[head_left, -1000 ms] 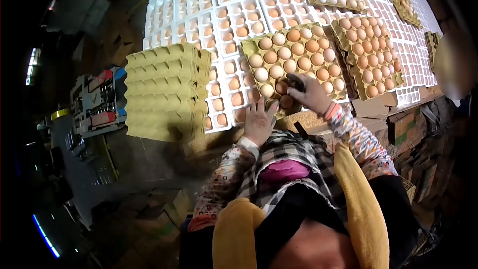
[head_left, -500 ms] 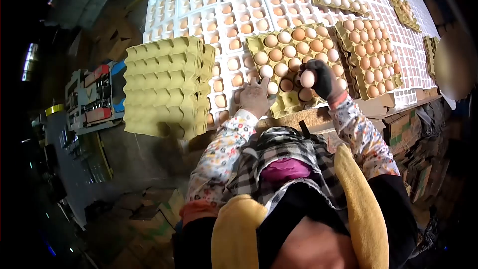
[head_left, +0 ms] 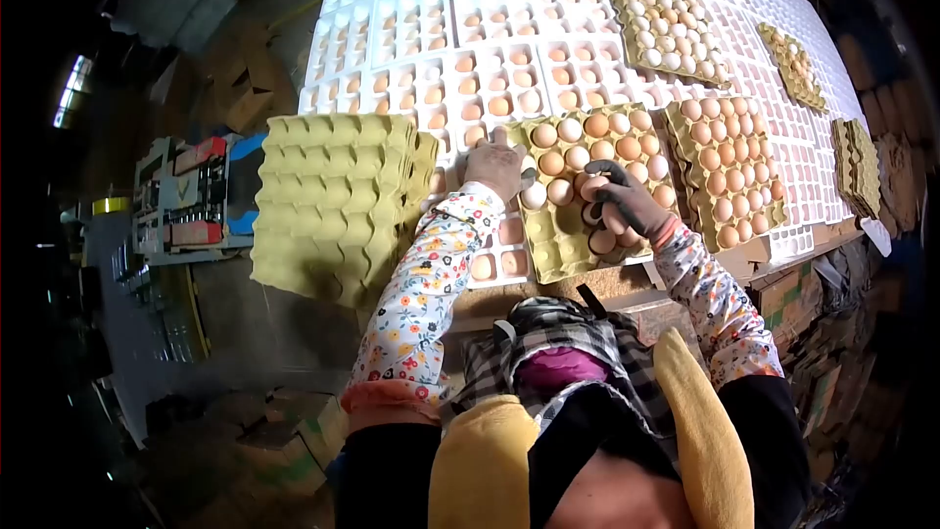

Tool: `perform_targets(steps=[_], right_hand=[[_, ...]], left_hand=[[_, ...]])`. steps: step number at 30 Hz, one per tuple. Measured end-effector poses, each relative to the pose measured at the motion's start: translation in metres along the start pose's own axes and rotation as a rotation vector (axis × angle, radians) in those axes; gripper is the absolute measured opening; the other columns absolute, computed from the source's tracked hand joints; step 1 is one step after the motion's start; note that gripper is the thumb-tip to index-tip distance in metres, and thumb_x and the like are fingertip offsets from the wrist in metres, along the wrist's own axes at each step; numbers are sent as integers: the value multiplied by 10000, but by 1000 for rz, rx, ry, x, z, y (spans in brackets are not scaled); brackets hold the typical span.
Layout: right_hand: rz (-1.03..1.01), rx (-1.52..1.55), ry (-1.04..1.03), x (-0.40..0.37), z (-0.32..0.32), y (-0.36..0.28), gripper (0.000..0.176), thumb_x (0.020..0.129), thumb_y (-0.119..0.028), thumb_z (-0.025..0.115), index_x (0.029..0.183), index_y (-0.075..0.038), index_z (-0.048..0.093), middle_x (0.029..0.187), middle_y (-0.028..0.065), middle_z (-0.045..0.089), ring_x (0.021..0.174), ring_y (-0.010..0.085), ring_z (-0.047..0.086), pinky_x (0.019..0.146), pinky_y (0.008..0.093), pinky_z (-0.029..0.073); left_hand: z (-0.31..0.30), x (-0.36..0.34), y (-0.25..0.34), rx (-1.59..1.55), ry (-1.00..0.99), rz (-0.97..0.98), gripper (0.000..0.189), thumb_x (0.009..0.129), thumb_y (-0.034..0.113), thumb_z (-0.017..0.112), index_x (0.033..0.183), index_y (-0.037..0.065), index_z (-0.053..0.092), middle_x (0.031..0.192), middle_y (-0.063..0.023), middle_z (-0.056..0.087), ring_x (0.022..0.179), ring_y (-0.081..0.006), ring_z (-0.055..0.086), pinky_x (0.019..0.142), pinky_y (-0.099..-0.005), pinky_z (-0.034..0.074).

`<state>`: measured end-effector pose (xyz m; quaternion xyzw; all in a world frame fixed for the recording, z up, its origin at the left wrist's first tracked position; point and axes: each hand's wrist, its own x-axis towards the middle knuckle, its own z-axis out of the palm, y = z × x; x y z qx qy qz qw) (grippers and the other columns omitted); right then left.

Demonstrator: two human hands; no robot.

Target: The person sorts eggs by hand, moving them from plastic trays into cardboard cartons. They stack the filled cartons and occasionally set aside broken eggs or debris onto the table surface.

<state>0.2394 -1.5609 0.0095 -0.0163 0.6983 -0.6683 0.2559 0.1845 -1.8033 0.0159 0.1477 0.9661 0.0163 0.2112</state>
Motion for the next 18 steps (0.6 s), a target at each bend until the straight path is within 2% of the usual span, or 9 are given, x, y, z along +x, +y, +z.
perform_targets(steps=[2,3,5,7,10,11,13,15,18], right_hand=[[-262,-603,116,8,9,-6,317,814,-200,611,1099,-63,587,970,122,615,837,268,621,762,348,500],[-202,-939,140,6,22,-18,357,768,-190,624,1114,-103,589,1042,180,567,903,333,596,776,405,507],[-290,-1361,123,10,38,-23,386,738,-221,663,1103,-114,596,1134,171,507,970,342,560,766,428,504],[-306,-1556,105,25,48,-3,284,798,-193,608,1066,-101,600,1190,164,474,972,359,521,748,426,493],[-368,-1439,-9,37,38,-9,203,844,-224,577,974,-81,637,1076,137,542,966,341,517,767,414,482],[-187,-1264,-31,32,35,-32,239,832,-264,633,996,-92,663,970,141,583,955,341,538,789,418,479],[-26,-814,-161,36,11,-54,342,825,-290,699,1083,-70,653,949,118,621,898,250,583,780,355,486],[112,-178,-53,54,-10,-66,403,851,-321,703,1132,-40,638,940,76,655,843,128,600,749,271,479],[156,-233,34,147,-51,-111,426,877,-320,677,1149,4,624,974,33,670,862,77,586,756,245,481]], left_hand=[[-9,-1,-7,-133,39,26,498,834,489,608,1204,156,587,1328,-194,446,1076,-316,574,908,-383,483],[-4,0,-16,-284,83,12,491,858,474,585,1217,139,592,1310,-193,472,1041,-288,594,899,-358,487],[17,11,-43,-1527,-93,-101,466,901,345,590,1249,37,558,1116,-94,585,877,-179,611,791,-293,513],[11,-13,-43,-1663,-18,134,508,903,303,582,1324,51,451,1075,-81,587,831,-158,581,727,-302,503],[1,0,-63,-1637,-82,306,505,924,267,576,1339,27,420,1099,-85,577,905,-163,590,744,-301,517],[4,16,-77,-1633,-79,384,508,933,264,584,1342,15,413,1112,-93,572,889,-182,616,716,-312,540],[-48,41,-82,-1811,-62,26,425,931,284,590,1251,11,528,1069,-115,618,872,-199,653,615,-293,549],[-93,77,-103,-1639,-34,24,358,969,301,535,1157,5,606,1085,-74,617,939,-154,589,845,-303,485],[-116,181,-144,-1043,245,161,288,947,284,513,1112,75,623,968,-164,621,855,-291,603,735,-410,487]])
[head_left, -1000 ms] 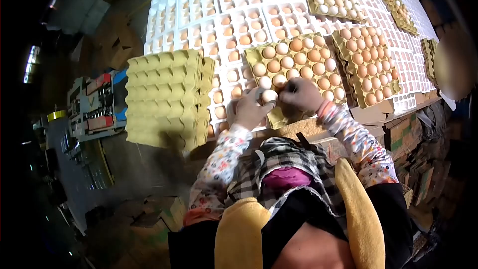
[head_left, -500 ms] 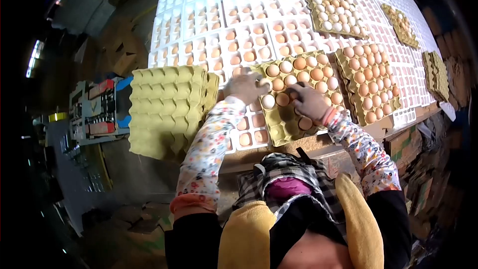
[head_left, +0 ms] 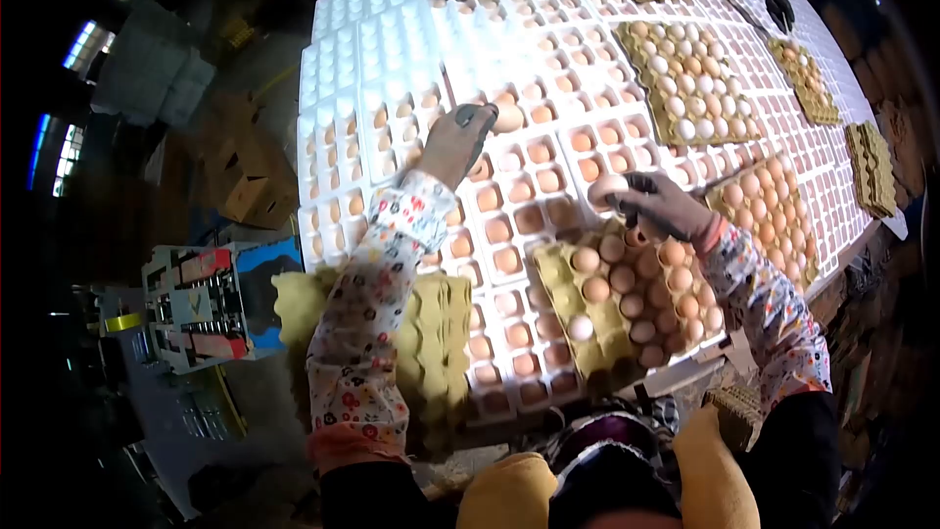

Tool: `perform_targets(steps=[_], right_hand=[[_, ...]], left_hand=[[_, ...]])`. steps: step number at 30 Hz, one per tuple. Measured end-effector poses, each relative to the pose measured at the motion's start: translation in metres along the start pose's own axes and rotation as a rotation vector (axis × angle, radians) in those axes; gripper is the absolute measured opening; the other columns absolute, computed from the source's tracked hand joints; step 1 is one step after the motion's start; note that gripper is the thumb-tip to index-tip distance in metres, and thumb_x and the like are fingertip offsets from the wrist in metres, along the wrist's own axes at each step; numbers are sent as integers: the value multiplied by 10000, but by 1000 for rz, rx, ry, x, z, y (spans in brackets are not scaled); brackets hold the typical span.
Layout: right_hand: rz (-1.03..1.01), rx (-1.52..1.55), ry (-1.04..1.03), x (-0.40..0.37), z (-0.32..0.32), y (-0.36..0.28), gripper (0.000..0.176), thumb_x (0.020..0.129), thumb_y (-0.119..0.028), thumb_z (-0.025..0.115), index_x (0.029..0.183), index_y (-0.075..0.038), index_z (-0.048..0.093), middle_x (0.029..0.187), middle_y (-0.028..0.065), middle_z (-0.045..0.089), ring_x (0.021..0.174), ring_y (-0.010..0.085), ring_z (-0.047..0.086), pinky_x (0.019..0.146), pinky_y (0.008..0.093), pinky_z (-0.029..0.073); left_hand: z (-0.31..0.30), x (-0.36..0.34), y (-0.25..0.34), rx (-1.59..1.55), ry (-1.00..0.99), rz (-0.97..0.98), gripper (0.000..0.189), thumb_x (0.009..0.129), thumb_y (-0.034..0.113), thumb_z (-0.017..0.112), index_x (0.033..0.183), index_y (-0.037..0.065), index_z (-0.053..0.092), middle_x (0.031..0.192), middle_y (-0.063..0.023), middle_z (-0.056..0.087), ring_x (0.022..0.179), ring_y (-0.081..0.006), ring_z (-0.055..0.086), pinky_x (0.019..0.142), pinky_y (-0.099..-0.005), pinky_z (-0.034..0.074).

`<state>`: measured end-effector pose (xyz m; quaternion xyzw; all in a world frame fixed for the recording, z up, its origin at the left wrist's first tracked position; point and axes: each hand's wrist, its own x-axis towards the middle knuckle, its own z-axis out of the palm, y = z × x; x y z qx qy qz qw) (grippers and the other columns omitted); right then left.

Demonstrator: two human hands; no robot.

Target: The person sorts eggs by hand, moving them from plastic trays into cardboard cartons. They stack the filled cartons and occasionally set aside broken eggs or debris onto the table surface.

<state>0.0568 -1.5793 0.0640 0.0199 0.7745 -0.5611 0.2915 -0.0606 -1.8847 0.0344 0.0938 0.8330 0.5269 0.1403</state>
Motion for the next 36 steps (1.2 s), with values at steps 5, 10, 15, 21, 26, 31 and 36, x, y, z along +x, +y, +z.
perform_targets(steps=[5,10,15,21,26,31,36], right_hand=[[-492,-831,348,228,-51,-15,502,766,-269,715,1231,-116,602,1125,116,632,960,270,615,843,392,492],[-432,-1292,-12,345,-70,-55,476,725,-175,664,1200,-163,630,1340,119,471,1080,309,588,912,396,484],[-522,-776,126,417,-62,-68,394,771,-235,625,1137,-90,650,923,156,690,845,281,662,801,364,519],[-913,-306,353,416,-38,-25,362,855,-315,591,1077,-34,644,991,181,679,928,318,637,825,360,500],[-481,-163,62,157,-32,-7,302,931,-209,571,1134,12,604,1042,79,646,962,145,601,861,286,482],[-149,-715,-315,-49,47,58,489,810,-292,703,1255,-134,576,1089,151,592,908,260,607,823,377,517],[-483,-1231,100,-65,113,96,427,768,-197,621,1191,-158,578,1299,140,453,1130,301,477,944,420,408]], left_hand=[[25,143,-34,595,251,-289,509,863,452,569,1209,79,563,1278,-211,528,1104,-376,560,901,-473,473],[-21,221,-67,588,-165,-87,412,806,430,653,913,37,710,872,-179,694,808,-327,660,769,-392,507],[-11,283,-136,873,621,443,332,846,260,565,1132,102,628,990,-175,639,973,-354,605,915,-407,471],[-21,266,-131,192,437,218,346,884,204,594,1148,-20,610,1074,-157,666,989,-226,618,904,-302,470],[-19,65,12,211,-285,24,417,867,340,569,1147,32,581,923,-149,639,791,-261,599,680,-391,503],[38,-132,63,617,-890,207,495,826,338,680,1200,34,567,1022,-147,596,916,-241,602,743,-350,511],[131,-218,40,996,-629,331,623,856,386,629,1321,23,427,1130,-165,503,965,-253,552,785,-361,461]])
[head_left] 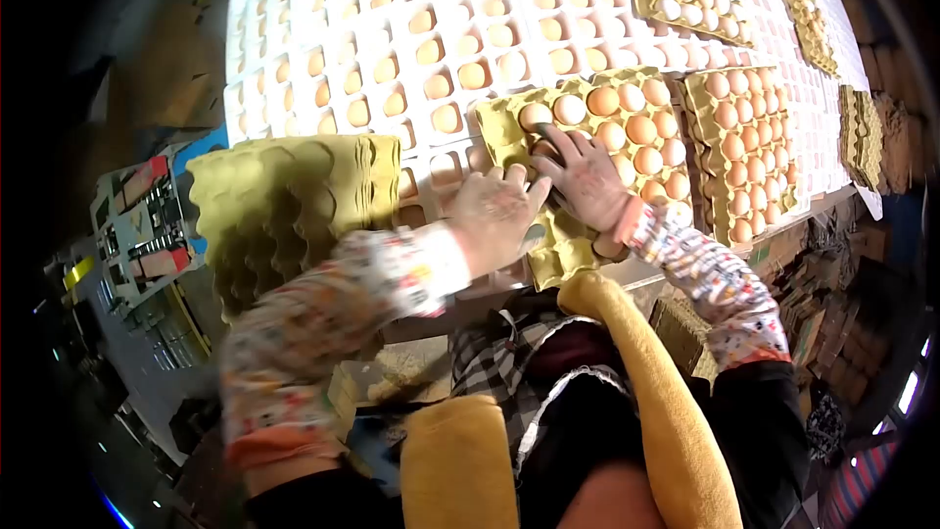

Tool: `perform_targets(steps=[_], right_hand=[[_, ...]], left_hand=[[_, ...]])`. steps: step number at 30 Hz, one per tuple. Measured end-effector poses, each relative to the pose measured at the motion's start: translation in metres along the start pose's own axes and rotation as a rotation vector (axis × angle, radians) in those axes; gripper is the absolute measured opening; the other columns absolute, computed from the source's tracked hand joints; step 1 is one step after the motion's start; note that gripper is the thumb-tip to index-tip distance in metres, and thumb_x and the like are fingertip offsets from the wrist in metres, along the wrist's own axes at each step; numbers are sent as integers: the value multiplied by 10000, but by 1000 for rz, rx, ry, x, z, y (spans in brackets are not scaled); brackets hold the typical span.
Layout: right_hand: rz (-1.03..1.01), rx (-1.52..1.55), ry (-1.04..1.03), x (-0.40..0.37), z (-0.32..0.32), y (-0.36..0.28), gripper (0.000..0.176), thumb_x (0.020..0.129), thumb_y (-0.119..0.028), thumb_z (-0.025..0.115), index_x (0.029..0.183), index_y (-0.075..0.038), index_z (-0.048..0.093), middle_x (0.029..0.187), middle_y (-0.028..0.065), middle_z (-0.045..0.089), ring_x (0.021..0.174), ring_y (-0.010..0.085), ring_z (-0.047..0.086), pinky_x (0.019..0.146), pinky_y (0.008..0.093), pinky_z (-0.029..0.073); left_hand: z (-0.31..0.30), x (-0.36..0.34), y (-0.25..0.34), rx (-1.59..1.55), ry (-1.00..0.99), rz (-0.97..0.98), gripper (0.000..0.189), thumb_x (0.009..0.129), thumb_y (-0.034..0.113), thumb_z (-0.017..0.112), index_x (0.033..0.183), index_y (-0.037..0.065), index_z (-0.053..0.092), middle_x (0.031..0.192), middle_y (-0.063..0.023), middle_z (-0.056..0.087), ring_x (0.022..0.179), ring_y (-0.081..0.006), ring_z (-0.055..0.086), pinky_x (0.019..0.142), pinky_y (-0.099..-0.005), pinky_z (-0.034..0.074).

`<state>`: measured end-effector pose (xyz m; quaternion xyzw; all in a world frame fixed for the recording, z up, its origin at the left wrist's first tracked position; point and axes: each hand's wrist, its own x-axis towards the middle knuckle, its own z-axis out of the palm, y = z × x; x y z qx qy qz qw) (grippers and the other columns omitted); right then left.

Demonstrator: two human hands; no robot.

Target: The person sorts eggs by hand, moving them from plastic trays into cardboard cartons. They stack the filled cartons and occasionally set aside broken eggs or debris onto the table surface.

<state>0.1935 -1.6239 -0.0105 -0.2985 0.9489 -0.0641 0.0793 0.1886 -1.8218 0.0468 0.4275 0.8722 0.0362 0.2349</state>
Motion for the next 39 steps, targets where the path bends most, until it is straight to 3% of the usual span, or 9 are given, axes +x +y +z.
perform_targets(steps=[7,11,17,21,23,25,30,35,39], right_hand=[[117,407,289,-2,-4,17,333,793,-146,635,1125,-135,610,1100,81,585,1011,249,578,853,354,479],[746,1782,535,-16,-25,80,275,876,-300,598,922,-41,679,995,25,633,869,103,577,714,277,489],[278,74,-336,37,-66,98,478,770,-208,629,1233,-107,568,998,169,669,905,323,656,769,433,519],[143,307,-174,32,-56,131,498,785,-235,636,1259,-101,564,925,182,677,843,280,670,715,407,514],[372,1346,39,5,-48,167,427,860,-210,596,1253,-43,574,924,69,663,776,122,608,694,263,491],[489,1697,254,-23,-62,176,393,866,-158,602,1240,-44,571,947,23,628,787,92,572,694,231,470],[289,441,-52,-6,-75,169,263,799,-203,628,1012,-52,665,1020,95,609,802,227,617,695,330,512],[-179,-399,-49,31,-26,174,291,689,-338,715,872,-112,704,1131,89,534,1004,313,515,815,402,484],[3,14,-323,39,-77,169,326,770,-344,683,935,-63,703,1108,95,590,969,273,563,814,389,477]], left_hand=[[46,5,14,-533,449,-375,496,807,215,679,1235,23,517,967,-134,643,871,-284,649,723,-366,531],[24,9,-3,-2128,846,-453,295,888,204,571,1118,24,609,965,-73,634,809,-169,632,704,-353,551],[11,86,-15,68,345,-449,500,777,463,705,1060,55,647,988,-175,647,893,-288,650,786,-402,515],[5,82,-36,-608,472,-381,464,827,328,672,1183,43,588,993,-186,657,894,-246,652,778,-371,520],[2,69,-41,-1673,520,-386,348,808,184,671,1101,5,613,959,-77,647,773,-168,635,725,-277,516],[7,74,-53,-1627,525,-256,356,820,202,664,1116,13,602,993,-96,636,838,-191,634,764,-306,514],[-34,124,-17,88,48,-309,640,750,555,668,1240,154,573,1371,-206,420,1144,-365,514,899,-453,470],[-48,122,-37,-183,115,-178,581,784,535,613,1180,111,596,1290,-209,496,1089,-378,549,924,-459,446],[-91,84,-92,-616,79,-106,551,849,521,571,1092,31,634,1025,-187,617,1011,-314,576,895,-404,450]])
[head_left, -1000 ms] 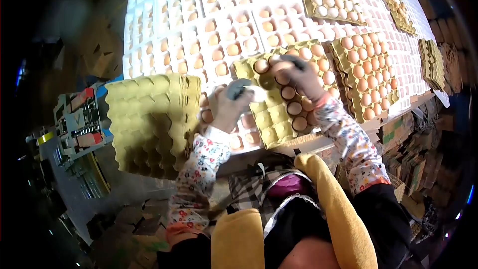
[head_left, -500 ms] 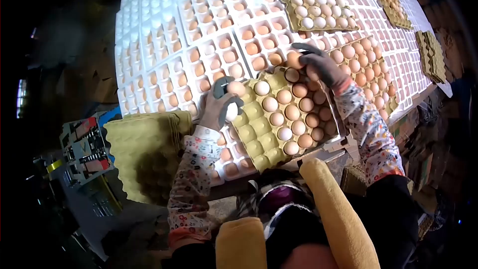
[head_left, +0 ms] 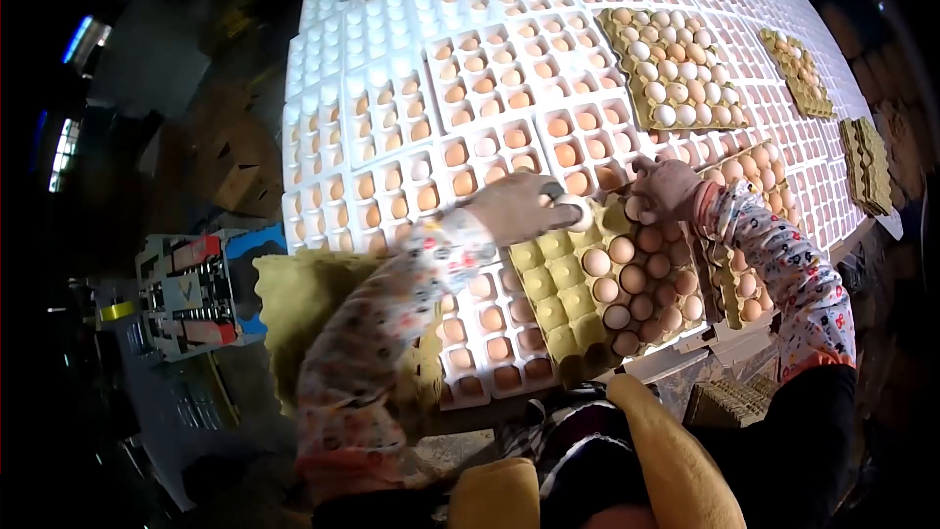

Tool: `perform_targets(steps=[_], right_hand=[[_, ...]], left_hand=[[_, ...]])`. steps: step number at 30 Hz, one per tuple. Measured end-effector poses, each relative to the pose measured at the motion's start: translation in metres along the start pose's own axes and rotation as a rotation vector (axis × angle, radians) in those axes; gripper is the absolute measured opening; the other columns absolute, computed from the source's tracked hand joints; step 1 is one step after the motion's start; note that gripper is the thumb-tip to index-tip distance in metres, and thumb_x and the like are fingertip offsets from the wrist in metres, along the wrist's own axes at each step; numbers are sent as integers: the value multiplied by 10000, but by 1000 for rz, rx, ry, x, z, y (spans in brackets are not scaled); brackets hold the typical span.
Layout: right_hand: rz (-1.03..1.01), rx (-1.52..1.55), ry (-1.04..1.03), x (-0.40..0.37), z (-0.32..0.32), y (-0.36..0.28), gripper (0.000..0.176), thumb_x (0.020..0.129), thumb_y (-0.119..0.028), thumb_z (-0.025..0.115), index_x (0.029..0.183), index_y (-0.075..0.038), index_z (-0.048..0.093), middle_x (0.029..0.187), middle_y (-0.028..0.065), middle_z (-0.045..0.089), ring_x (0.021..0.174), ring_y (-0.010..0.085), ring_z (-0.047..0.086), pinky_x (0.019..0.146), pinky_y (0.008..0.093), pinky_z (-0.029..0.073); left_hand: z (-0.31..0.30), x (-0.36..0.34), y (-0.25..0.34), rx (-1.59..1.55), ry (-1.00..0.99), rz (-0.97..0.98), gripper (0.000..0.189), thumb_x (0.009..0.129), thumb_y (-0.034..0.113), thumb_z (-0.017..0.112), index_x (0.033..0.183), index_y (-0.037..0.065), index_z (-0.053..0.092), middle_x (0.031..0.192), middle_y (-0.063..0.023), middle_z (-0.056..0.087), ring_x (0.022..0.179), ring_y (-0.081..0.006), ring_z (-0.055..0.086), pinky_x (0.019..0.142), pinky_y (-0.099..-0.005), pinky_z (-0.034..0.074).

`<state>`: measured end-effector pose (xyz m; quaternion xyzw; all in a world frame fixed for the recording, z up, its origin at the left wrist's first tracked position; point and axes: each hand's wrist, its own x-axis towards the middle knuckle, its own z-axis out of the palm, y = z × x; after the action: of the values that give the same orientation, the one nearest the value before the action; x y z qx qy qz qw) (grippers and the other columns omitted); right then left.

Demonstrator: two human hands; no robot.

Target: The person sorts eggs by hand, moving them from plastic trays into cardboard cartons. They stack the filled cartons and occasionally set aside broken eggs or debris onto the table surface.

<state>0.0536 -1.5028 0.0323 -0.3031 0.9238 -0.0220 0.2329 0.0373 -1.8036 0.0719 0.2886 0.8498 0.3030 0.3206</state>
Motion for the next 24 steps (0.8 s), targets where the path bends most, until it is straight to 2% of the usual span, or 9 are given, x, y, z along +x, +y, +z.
perform_targets(steps=[3,6,8,10,12,14,20,22,24], right_hand=[[81,807,287,11,25,44,321,862,-322,610,957,-23,682,851,124,653,739,208,630,688,341,500],[439,1401,453,65,-18,56,361,891,-346,588,965,-3,672,735,61,635,681,164,629,614,270,496],[462,1337,488,127,-39,91,377,882,-355,598,986,0,667,754,90,652,706,196,644,647,297,504],[323,594,736,193,-30,127,362,864,-363,616,1002,-33,672,802,139,655,746,275,652,698,371,511],[547,-13,443,222,-48,118,328,817,-395,644,961,-104,696,908,195,665,914,341,637,795,426,503],[547,-12,226,247,-55,125,333,822,-388,625,969,-98,697,928,194,674,901,338,646,797,419,508],[109,1060,686,368,-88,130,423,850,-248,622,1203,-19,590,910,64,682,803,142,637,725,273,505],[191,922,579,398,-114,95,481,824,-292,657,1215,-22,584,923,90,679,855,148,628,754,269,499],[-42,440,615,446,-102,105,514,798,-348,638,1215,-50,604,989,148,690,888,243,656,808,319,506]], left_hand=[[-50,-24,-23,-220,-2,-136,452,886,375,613,1140,2,599,1020,-172,622,969,-267,597,833,-353,486],[-74,-19,-75,-599,-3,-254,373,917,263,625,1162,-16,587,1009,-143,649,956,-210,601,816,-312,495],[-85,-1,-108,-383,208,-76,417,933,383,568,1029,-15,647,887,-130,668,795,-184,621,729,-321,482],[-108,25,-149,-95,367,-274,413,924,411,569,1039,25,659,895,-139,670,817,-267,626,768,-353,481],[-129,60,-210,-301,640,-298,454,877,448,611,1079,43,639,959,-154,654,874,-283,624,809,-352,489],[-164,86,-239,221,720,-262,495,822,470,650,1106,66,623,1066,-168,602,966,-295,601,864,-374,484],[-217,202,-239,725,707,-317,500,763,488,683,1142,169,612,1207,-143,516,1111,-323,532,921,-368,473],[-234,241,-245,957,484,-447,520,765,478,682,1172,166,597,1236,-142,507,1092,-323,545,919,-365,481],[-250,256,-248,888,319,-487,719,740,460,718,1354,184,463,1353,-146,456,1186,-339,515,964,-386,466]])
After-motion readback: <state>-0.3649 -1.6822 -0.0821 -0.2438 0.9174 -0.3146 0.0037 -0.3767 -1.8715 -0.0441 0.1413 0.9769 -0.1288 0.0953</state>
